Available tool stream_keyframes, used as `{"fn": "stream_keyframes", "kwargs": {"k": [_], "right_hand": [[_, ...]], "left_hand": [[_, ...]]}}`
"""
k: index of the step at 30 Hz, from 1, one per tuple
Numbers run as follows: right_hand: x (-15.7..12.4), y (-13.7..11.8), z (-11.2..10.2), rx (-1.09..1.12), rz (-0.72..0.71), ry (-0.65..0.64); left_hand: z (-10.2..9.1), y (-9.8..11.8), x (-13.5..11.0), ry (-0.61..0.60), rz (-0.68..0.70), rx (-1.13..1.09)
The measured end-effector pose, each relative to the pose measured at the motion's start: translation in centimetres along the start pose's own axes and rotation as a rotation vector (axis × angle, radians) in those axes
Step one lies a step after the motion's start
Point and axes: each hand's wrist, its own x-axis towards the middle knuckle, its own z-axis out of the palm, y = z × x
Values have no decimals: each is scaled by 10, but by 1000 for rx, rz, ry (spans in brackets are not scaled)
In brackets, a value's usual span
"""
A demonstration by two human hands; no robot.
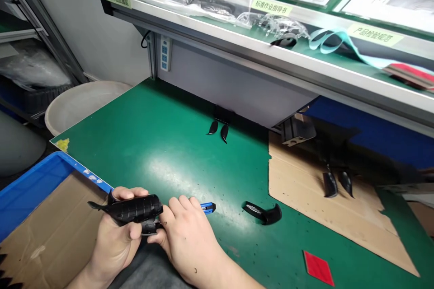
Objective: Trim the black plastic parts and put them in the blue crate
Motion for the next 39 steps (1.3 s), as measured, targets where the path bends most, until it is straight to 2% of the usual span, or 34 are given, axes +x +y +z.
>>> {"fn": "stream_keyframes", "kwargs": {"k": [6,14,17,22,28,34,36,39], "right_hand": [[15,0,-3,144,1,-117],[26,-2,-8,62,55,-41],[31,-1,-7,38,48,-51],[36,2,-5,132,4,-87],[41,5,-4,111,30,-82],[43,10,-9,317,21,-158],[41,11,-9,365,45,-114],[37,12,-8,370,13,46]], "left_hand": [[-9,5,10,-9,-12,-28],[-17,4,23,-35,-33,-57],[-18,4,27,-23,-35,-64],[-19,4,33,-6,-37,-69],[-18,4,37,14,-18,-37],[-18,0,38,11,-14,-63],[-18,-2,39,8,-17,-81],[-13,-2,38,21,-6,-86]]}}
